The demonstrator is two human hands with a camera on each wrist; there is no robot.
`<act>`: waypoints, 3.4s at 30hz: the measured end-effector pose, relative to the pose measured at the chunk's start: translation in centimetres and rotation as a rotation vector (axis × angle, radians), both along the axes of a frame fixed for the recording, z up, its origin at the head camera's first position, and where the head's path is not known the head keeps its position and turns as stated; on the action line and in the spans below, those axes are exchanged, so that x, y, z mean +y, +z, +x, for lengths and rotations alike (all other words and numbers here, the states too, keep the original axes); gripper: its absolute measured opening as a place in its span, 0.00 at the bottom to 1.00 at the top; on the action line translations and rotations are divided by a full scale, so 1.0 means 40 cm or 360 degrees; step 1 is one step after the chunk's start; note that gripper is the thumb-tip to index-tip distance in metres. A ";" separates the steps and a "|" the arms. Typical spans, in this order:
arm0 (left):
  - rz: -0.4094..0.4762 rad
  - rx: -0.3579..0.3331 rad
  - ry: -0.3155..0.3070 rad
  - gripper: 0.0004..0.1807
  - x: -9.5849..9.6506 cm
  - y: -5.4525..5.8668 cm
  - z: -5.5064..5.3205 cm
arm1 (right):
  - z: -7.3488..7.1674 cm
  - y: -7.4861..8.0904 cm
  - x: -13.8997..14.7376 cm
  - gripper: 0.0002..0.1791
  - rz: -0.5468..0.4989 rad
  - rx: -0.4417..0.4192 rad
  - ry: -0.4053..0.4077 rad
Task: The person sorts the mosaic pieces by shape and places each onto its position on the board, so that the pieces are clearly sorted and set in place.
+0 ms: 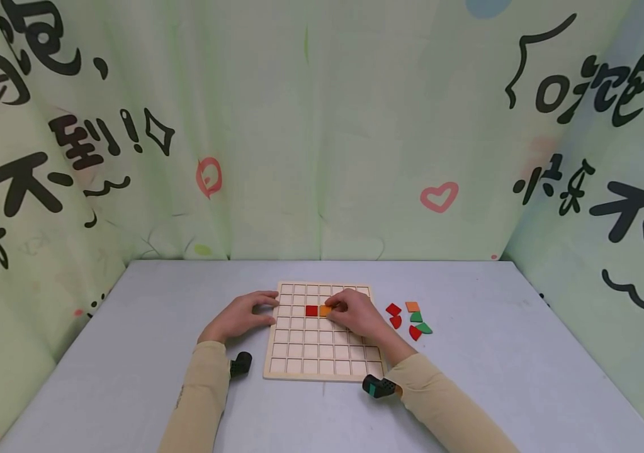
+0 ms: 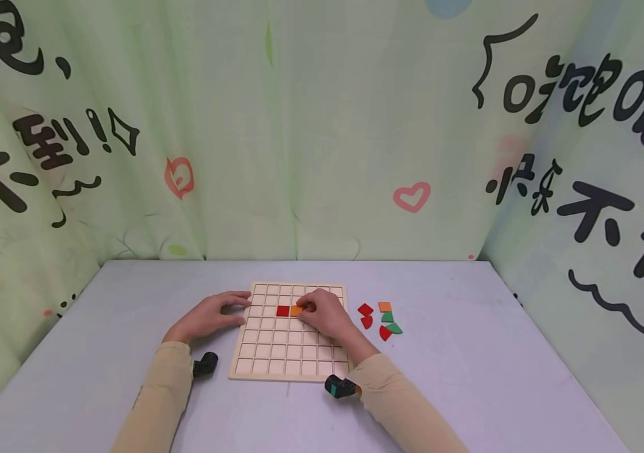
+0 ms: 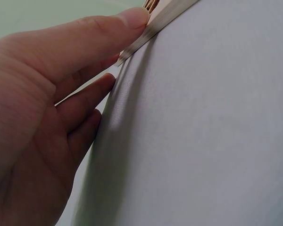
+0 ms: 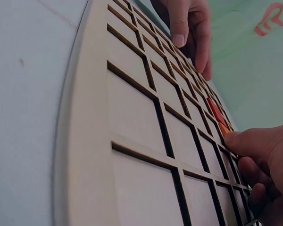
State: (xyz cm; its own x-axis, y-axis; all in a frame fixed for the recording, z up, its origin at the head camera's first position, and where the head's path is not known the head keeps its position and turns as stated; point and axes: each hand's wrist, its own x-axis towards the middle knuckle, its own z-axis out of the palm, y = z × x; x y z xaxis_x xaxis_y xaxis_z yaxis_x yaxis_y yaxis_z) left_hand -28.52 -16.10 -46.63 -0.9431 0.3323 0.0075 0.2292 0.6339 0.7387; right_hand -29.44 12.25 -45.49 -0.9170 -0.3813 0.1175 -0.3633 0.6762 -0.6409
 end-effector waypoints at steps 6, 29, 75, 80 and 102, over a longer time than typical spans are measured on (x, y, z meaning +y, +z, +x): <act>-0.0002 -0.0020 0.0015 0.22 0.003 -0.002 0.001 | 0.002 0.002 -0.002 0.11 0.0008 -0.0003 -0.0013; 0.0016 0.0003 -0.0013 0.21 -0.001 0.002 0.005 | 0.002 -0.003 -0.003 0.09 0.0011 -0.0004 -0.0048; -0.0009 -0.0001 -0.0012 0.21 -0.002 0.006 0.003 | -0.012 0.027 0.102 0.17 -0.0150 -0.0058 -0.0333; 0.0014 -0.0005 -0.0015 0.21 0.000 0.007 0.004 | -0.020 0.037 0.147 0.18 -0.0139 -0.0066 -0.0371; 0.0027 -0.0001 -0.0018 0.21 -0.003 0.004 0.004 | -0.023 0.046 0.350 0.22 -0.0049 -0.0280 -0.0570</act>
